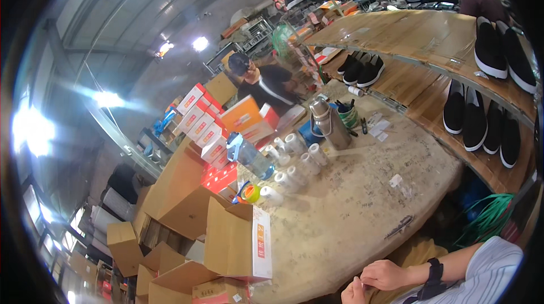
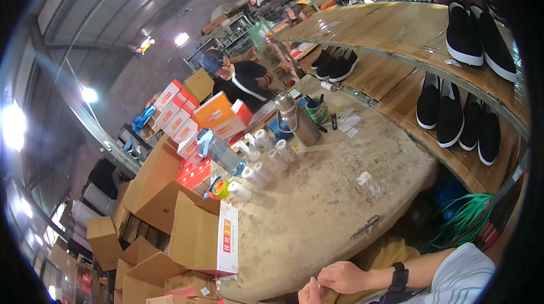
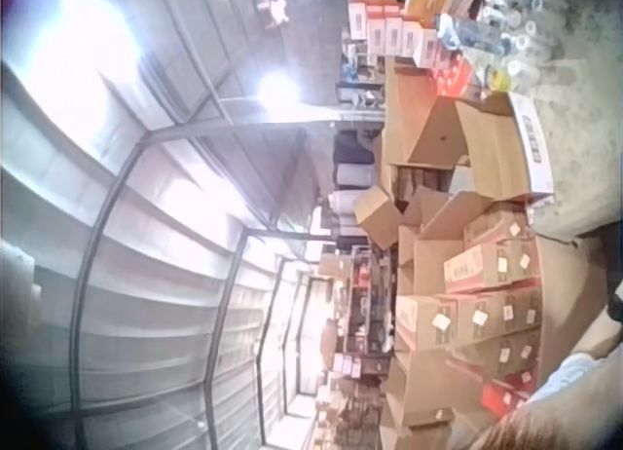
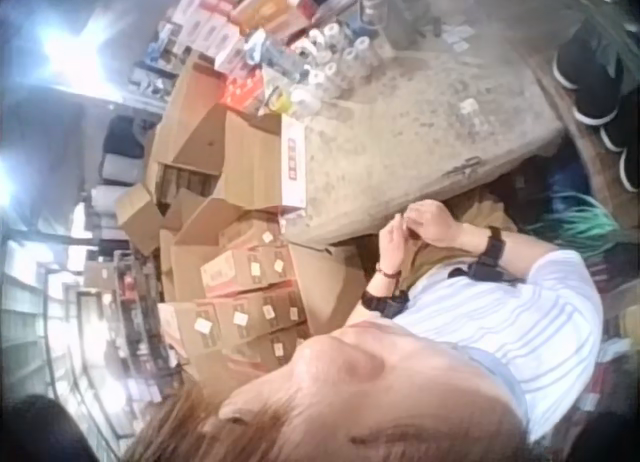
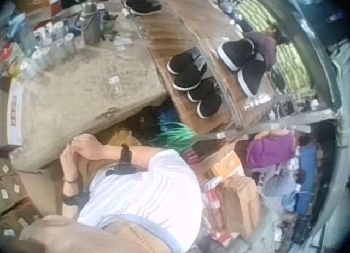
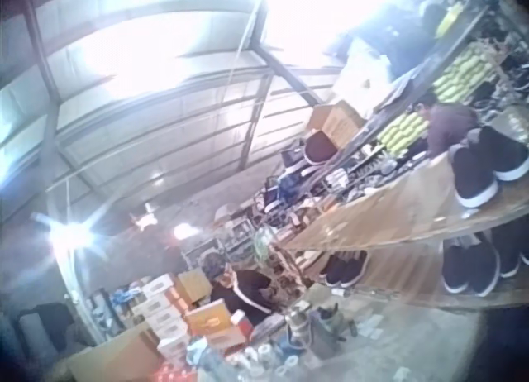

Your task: Folding shoe boxes and packing finished shoes into them for shipping.

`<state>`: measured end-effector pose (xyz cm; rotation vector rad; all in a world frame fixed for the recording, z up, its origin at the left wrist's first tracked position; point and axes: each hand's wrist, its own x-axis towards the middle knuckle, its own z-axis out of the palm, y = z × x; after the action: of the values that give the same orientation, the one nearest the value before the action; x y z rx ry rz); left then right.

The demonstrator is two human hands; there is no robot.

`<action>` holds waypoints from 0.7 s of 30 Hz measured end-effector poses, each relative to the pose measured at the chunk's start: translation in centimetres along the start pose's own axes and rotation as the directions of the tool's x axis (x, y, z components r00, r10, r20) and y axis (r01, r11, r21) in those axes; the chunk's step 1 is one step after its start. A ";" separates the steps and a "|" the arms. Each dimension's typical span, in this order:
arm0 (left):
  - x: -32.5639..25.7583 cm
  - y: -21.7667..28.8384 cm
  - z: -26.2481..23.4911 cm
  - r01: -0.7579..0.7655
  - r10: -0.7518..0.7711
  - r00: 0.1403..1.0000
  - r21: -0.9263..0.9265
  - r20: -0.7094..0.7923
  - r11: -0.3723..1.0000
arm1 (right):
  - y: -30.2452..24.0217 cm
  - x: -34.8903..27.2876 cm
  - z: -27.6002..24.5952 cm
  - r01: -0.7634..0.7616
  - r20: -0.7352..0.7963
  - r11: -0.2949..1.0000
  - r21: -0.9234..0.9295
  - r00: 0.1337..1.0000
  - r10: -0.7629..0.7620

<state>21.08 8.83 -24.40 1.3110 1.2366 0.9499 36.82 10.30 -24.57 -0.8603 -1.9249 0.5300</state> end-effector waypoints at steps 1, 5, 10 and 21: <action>0.0 0.2 0.3 -0.093 0.102 0.994 0.158 -0.049 0.983 | -0.3 0.1 0.4 -0.116 -0.030 0.988 0.102 0.992 0.120; 0.4 3.4 1.2 -0.425 0.560 0.827 0.600 -0.048 0.678 | -0.9 -0.2 1.2 -0.510 0.171 0.690 0.515 0.849 0.500; 1.8 4.8 -0.8 -0.721 0.731 0.598 0.620 0.329 0.310 | -0.7 -0.9 0.2 -0.632 0.826 -0.538 0.558 0.481 0.292; 2.8 4.6 -3.7 -0.935 0.506 0.349 0.259 0.789 0.241 | -0.8 -3.9 0.1 -0.717 0.989 -0.683 0.143 0.079 0.124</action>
<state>18.53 12.54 -19.68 2.7950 0.3032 0.5755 37.73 6.90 -26.34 -0.7904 0.0110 2.8998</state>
